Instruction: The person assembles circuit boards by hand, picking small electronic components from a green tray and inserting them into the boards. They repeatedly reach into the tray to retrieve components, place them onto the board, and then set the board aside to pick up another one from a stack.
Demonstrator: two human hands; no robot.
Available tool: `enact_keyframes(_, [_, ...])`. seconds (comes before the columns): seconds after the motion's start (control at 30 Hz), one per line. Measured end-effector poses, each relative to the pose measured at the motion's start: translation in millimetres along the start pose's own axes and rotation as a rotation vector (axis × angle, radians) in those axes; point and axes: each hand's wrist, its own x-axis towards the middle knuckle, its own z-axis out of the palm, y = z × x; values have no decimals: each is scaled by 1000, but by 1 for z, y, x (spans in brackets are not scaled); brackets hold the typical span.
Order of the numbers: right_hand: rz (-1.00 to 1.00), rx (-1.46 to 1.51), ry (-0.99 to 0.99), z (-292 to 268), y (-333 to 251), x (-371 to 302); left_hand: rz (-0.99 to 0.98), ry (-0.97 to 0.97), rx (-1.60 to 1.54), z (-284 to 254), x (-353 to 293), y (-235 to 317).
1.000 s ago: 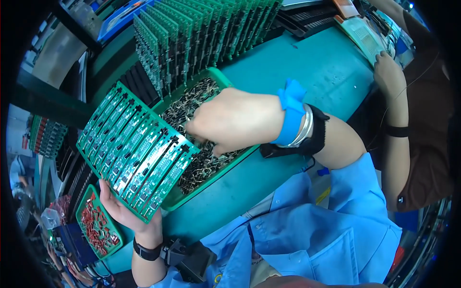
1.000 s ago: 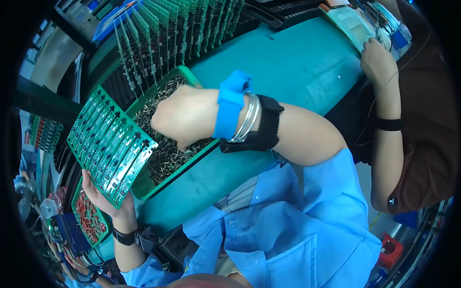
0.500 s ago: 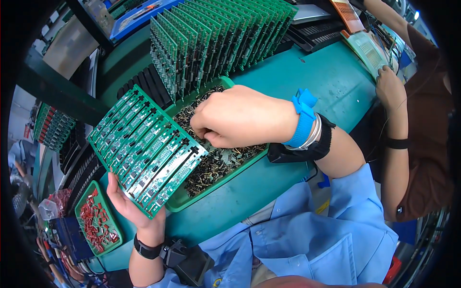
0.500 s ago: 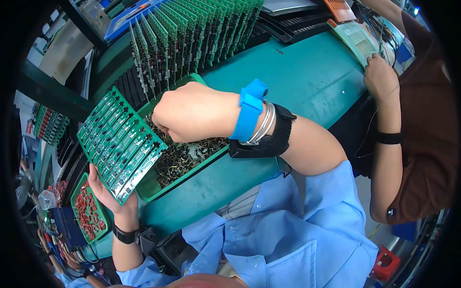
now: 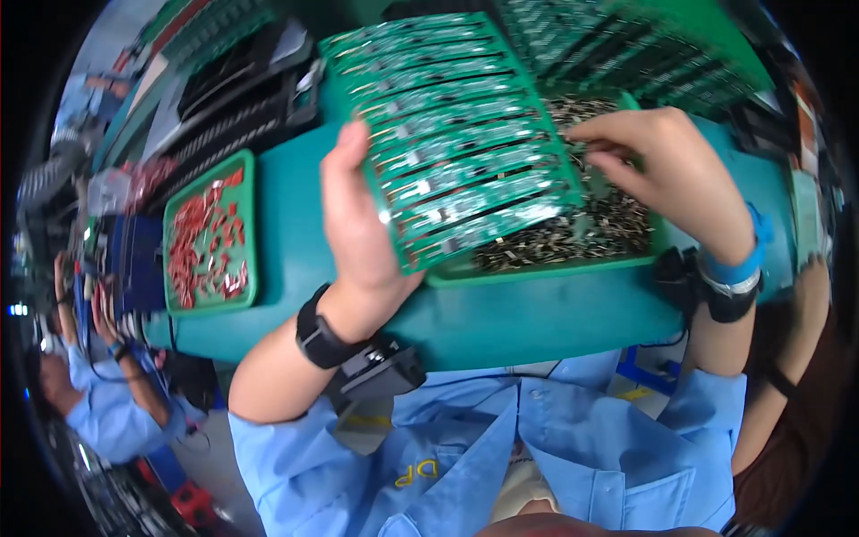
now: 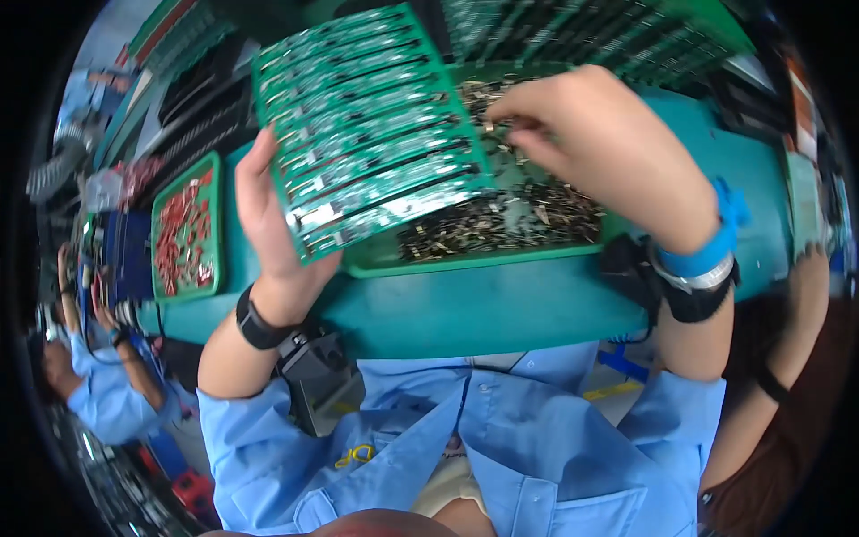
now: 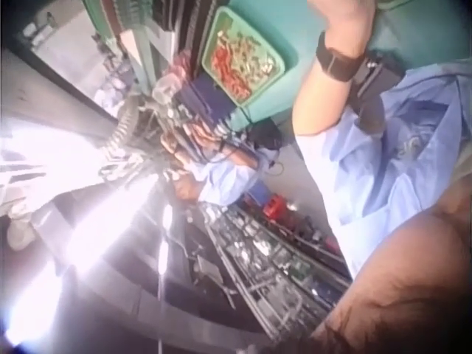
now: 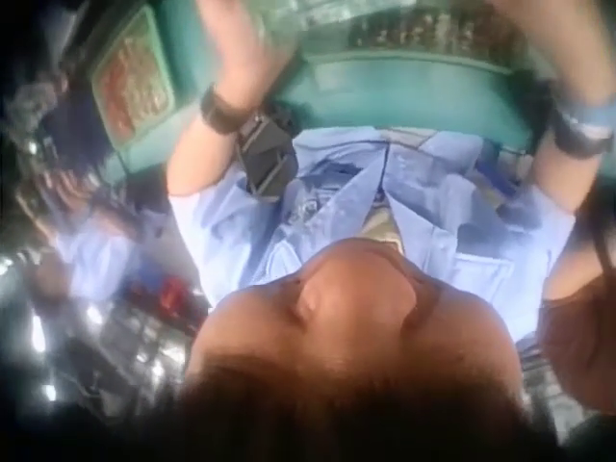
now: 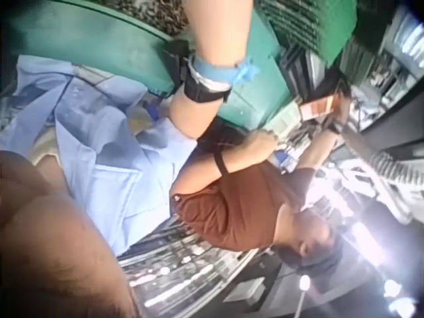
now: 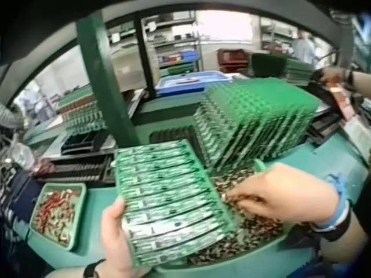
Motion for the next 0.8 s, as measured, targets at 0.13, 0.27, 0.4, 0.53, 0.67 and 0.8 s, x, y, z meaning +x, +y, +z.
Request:
enact_keyframes(0.13, [70, -51, -38, -8, -4, -5, 32, 83, 81, 8, -5, 1])
enact_keyframes(0.27, [-11, -119, 46, -15, -22, 2, 1, 84, 52, 6, -5, -1])
enact_keyframes(0.4, [37, 203, 129, -7, -52, 0, -36, 74, 50, 13, -9, 0])
enact_keyframes(0.53, [62, 525, 101, 10, -60, 5, -30, 65, 88, 19, -11, 1])
enact_keyframes(0.67, [-61, 464, 66, 13, -51, 7, -40, 57, 94, 19, -12, 0])
enact_keyframes(0.8, [-28, 380, 79, 18, -60, 8, 6, 51, 141, 20, -11, -3])
